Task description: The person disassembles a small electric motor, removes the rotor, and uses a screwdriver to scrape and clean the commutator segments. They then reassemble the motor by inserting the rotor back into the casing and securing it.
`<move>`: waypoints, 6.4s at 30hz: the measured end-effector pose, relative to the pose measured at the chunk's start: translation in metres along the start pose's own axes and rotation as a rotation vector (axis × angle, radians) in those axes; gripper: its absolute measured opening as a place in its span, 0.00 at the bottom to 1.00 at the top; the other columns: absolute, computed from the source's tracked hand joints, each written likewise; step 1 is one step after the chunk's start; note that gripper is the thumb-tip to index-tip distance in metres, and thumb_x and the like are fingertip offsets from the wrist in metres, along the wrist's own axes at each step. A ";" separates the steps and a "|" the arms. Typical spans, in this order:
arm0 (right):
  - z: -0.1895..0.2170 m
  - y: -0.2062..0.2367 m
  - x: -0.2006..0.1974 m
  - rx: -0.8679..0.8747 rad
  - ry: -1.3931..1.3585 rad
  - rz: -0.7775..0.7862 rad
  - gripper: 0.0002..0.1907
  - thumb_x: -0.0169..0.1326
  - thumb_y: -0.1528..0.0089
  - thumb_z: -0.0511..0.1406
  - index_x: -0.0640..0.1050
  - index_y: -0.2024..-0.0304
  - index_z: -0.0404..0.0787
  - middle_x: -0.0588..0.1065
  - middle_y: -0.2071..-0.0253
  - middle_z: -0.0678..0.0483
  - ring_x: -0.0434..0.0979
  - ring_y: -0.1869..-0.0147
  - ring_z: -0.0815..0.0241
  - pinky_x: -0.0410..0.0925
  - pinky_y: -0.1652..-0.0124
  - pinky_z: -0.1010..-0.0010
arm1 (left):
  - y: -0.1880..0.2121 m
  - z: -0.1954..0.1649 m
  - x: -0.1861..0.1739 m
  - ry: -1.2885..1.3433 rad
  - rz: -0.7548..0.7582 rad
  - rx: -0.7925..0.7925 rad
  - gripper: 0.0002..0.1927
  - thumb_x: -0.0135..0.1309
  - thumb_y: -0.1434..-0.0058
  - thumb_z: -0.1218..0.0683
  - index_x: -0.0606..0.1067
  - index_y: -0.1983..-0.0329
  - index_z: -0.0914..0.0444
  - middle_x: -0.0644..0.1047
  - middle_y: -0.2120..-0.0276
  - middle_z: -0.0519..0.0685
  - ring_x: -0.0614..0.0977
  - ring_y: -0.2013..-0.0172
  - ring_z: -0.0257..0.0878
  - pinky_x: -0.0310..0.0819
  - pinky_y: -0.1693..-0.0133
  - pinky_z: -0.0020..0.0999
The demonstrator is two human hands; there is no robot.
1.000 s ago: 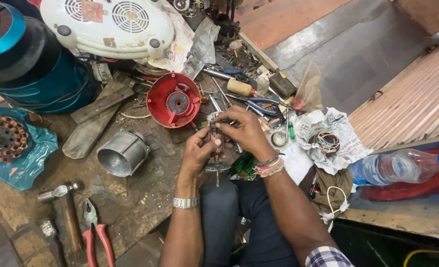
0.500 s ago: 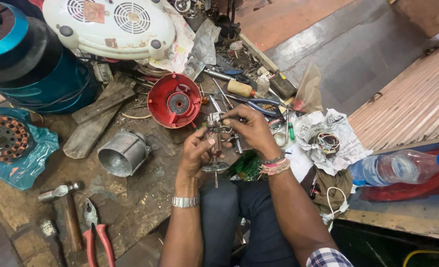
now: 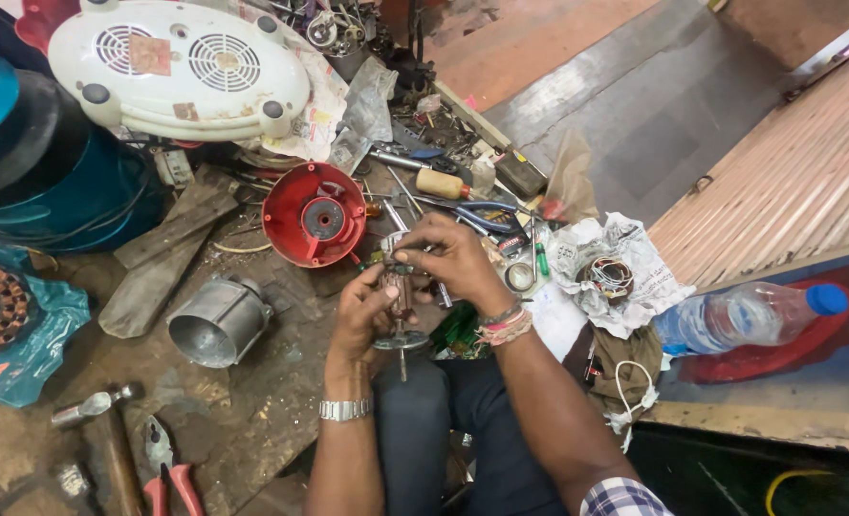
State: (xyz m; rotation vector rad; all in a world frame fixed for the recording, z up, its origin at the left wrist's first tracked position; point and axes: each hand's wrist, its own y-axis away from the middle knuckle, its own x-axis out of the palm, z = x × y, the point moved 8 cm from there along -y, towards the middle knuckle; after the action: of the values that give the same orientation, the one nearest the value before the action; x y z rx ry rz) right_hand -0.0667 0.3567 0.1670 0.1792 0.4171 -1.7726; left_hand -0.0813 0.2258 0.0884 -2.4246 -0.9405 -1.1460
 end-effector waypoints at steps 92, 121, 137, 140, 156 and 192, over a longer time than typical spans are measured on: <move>-0.027 -0.003 0.006 0.025 0.033 -0.109 0.11 0.69 0.43 0.33 0.79 0.63 0.36 0.79 0.64 0.58 0.77 0.59 0.69 0.72 0.57 0.76 | -0.001 0.005 -0.022 -0.344 -0.218 0.100 0.27 0.60 0.39 0.61 0.72 0.36 0.70 0.79 0.59 0.48 0.79 0.67 0.29 0.75 0.67 0.25; -0.046 -0.001 0.002 0.207 -0.507 -0.009 0.08 0.65 0.41 0.29 0.77 0.67 0.35 0.80 0.55 0.50 0.79 0.54 0.63 0.73 0.54 0.71 | -0.001 0.005 -0.011 0.072 -0.004 -0.049 0.25 0.53 0.36 0.58 0.68 0.38 0.73 0.81 0.54 0.61 0.86 0.55 0.52 0.85 0.56 0.43; -0.056 0.002 0.004 0.338 -0.557 0.023 0.09 0.66 0.42 0.31 0.76 0.65 0.36 0.76 0.66 0.57 0.76 0.66 0.67 0.70 0.71 0.74 | -0.002 0.007 -0.012 0.017 -0.014 -0.033 0.26 0.46 0.37 0.54 0.66 0.37 0.70 0.82 0.55 0.62 0.87 0.61 0.47 0.79 0.63 0.32; -0.062 0.002 0.005 0.324 -0.607 0.011 0.09 0.65 0.39 0.30 0.76 0.64 0.35 0.76 0.67 0.54 0.75 0.68 0.67 0.70 0.72 0.76 | -0.001 0.001 0.000 0.095 0.059 -0.010 0.26 0.45 0.35 0.52 0.66 0.38 0.72 0.80 0.51 0.68 0.86 0.58 0.51 0.80 0.61 0.35; -0.057 0.002 0.000 0.261 -0.485 -0.026 0.09 0.65 0.41 0.30 0.79 0.60 0.35 0.78 0.64 0.58 0.77 0.62 0.70 0.72 0.62 0.77 | 0.000 0.006 -0.014 -0.042 -0.061 -0.029 0.23 0.58 0.38 0.56 0.72 0.42 0.72 0.82 0.57 0.58 0.86 0.60 0.46 0.84 0.64 0.36; -0.042 0.007 0.004 0.406 -0.676 0.085 0.10 0.65 0.42 0.31 0.76 0.66 0.36 0.80 0.66 0.49 0.81 0.67 0.60 0.75 0.76 0.66 | 0.001 0.009 -0.015 0.023 -0.090 -0.058 0.22 0.57 0.39 0.60 0.70 0.42 0.71 0.81 0.56 0.58 0.86 0.60 0.49 0.86 0.63 0.42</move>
State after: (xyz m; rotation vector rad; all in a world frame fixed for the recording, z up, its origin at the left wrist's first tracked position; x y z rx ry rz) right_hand -0.0651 0.3677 0.1260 -0.1211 -0.4314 -1.6989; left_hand -0.0825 0.2235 0.0707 -2.4305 -1.0328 -1.2459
